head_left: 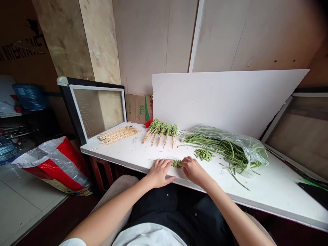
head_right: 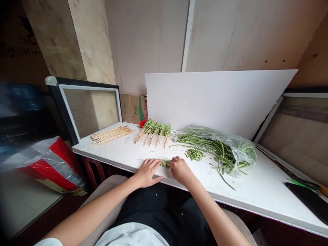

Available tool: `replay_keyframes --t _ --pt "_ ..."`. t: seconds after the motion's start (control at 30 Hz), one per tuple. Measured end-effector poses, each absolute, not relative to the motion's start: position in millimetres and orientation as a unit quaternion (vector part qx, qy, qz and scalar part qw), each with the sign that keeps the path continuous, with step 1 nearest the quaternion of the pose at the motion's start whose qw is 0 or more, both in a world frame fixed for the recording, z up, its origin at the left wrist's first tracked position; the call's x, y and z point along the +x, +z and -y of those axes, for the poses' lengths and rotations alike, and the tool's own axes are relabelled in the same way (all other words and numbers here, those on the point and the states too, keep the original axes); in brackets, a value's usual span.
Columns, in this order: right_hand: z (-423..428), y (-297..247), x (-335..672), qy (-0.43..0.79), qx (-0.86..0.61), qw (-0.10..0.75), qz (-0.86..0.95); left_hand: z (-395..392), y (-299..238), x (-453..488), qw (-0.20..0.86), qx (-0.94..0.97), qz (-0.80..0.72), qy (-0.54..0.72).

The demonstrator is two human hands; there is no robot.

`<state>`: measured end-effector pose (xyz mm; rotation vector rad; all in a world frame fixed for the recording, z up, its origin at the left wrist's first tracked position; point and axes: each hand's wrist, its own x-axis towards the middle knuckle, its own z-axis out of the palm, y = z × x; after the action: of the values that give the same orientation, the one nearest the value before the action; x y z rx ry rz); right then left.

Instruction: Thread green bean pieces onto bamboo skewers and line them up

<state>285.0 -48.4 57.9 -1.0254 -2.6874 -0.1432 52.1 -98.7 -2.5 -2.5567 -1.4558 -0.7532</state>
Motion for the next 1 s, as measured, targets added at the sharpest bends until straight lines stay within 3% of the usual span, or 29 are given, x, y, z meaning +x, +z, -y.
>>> replay_keyframes --t 0.63,1.0 --pt "45 48 287 -0.052 -0.343 0.172 0.922 101 0 52 0.029 -0.839 0.474 -0.265" --pt "29 64 311 -0.09 -0.328 0.312 0.887 78 22 -22 0.023 -0.793 0.556 -0.248"
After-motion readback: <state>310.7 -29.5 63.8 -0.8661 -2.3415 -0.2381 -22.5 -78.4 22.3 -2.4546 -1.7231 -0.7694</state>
